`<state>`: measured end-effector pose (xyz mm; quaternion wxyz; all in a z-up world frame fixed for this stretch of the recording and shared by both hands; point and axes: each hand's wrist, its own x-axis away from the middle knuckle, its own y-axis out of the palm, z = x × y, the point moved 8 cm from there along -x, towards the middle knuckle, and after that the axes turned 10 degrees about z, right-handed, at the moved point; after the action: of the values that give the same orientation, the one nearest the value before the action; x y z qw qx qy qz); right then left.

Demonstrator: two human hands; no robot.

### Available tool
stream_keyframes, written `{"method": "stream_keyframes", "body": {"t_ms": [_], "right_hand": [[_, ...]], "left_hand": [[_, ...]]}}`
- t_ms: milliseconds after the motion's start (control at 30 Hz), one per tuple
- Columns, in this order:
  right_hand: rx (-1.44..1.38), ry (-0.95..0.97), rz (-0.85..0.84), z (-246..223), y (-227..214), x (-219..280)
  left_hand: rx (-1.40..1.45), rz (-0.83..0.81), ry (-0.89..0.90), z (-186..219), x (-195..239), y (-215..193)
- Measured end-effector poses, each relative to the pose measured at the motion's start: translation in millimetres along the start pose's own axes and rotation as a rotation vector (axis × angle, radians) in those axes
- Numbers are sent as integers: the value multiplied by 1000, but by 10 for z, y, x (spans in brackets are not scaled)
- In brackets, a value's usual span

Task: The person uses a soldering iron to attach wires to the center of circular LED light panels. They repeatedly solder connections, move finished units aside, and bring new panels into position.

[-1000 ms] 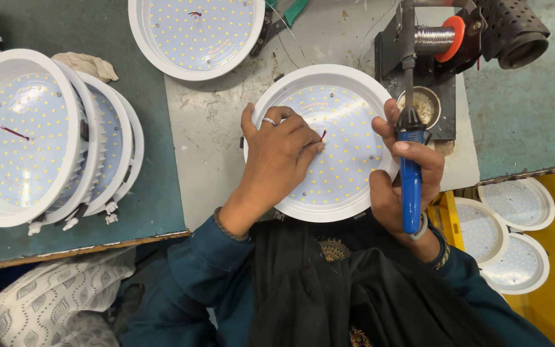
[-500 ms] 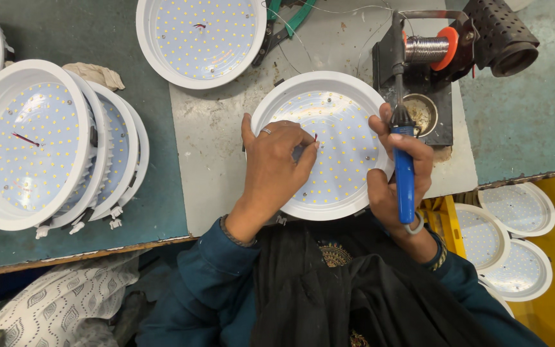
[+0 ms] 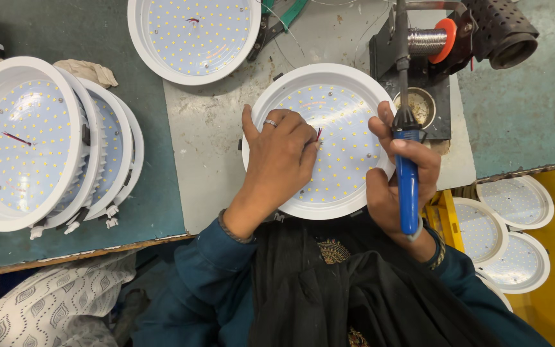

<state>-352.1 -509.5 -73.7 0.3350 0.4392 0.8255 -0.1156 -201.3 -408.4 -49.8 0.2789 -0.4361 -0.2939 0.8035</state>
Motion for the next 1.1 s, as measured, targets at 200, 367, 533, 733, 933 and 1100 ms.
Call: {"method": "stream_keyframes", "body": {"t_ms": [200,367,533,733,933,1100], "right_hand": [[-1,13,23,-111,25,-59],[26,19,11,-93,40,-79],[57,8,-9,-76,51,-66],[35,-26,12,-53,15,-13],[34,-172,77,-176,-41,86],[-5,-202,243,-125,-46,22]], "left_hand": [[74,14,-18,-27,-49,-48],[121,87,-14,-60,-8,-63],[145,51,-54,-143,-2,-30],[141,124,-133,-162,-35,-92],[245,196,-85,-69,-35,-304],[368,179,0,57,-124,-359]]}}
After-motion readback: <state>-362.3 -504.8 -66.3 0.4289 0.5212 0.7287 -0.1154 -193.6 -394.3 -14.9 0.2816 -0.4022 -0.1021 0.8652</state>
